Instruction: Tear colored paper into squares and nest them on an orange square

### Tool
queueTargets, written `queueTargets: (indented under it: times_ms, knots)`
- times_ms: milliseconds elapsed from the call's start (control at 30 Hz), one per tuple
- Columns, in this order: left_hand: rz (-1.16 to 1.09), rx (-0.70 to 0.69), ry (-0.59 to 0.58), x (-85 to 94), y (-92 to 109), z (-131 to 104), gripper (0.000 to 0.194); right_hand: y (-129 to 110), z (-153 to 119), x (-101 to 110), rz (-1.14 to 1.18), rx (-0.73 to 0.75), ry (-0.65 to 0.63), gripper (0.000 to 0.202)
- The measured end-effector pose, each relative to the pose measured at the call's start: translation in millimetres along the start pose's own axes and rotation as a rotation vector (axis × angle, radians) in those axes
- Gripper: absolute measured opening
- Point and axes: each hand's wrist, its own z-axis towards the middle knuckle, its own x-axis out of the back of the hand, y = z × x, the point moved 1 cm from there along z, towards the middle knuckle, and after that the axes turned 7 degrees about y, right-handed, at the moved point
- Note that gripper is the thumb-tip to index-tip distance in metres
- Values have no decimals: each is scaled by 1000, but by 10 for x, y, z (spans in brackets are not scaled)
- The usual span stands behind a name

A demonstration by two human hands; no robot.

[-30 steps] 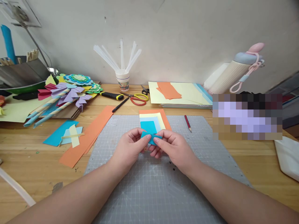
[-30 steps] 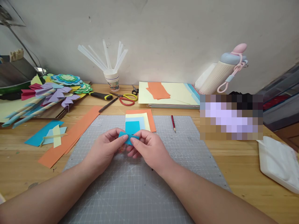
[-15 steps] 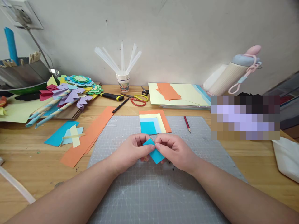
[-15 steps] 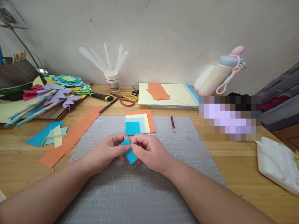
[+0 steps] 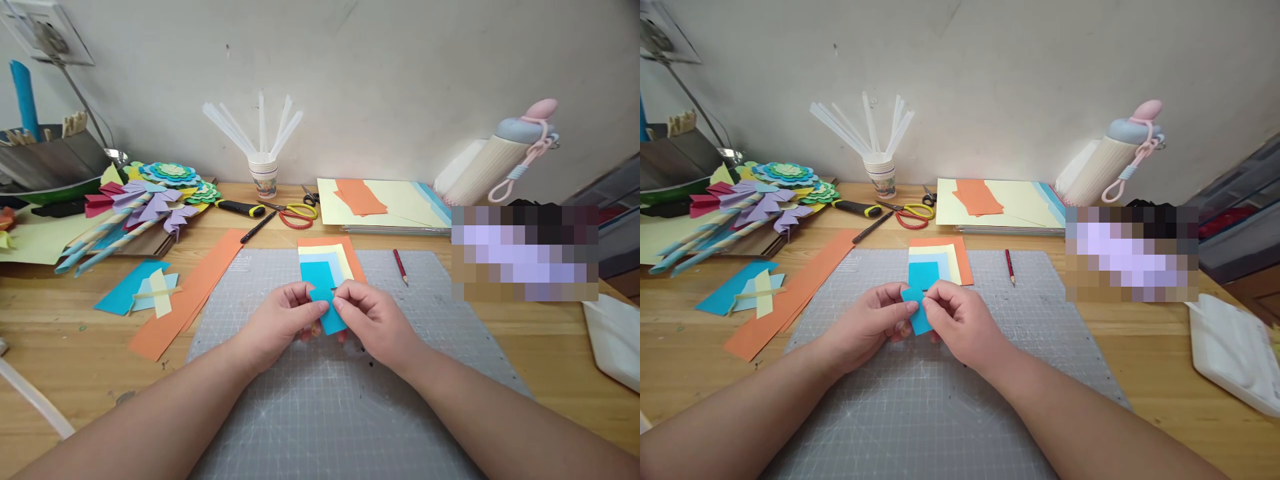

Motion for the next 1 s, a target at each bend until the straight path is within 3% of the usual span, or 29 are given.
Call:
queueTargets:
  times_ms: [767, 1000]
  knots:
    - [-7, -4, 20, 8, -9, 10, 36, 25, -3, -1, -16, 11, -45, 23]
    - [11, -17, 21, 15, -28, 24, 32, 14, 6, 2, -45, 17, 47, 21]
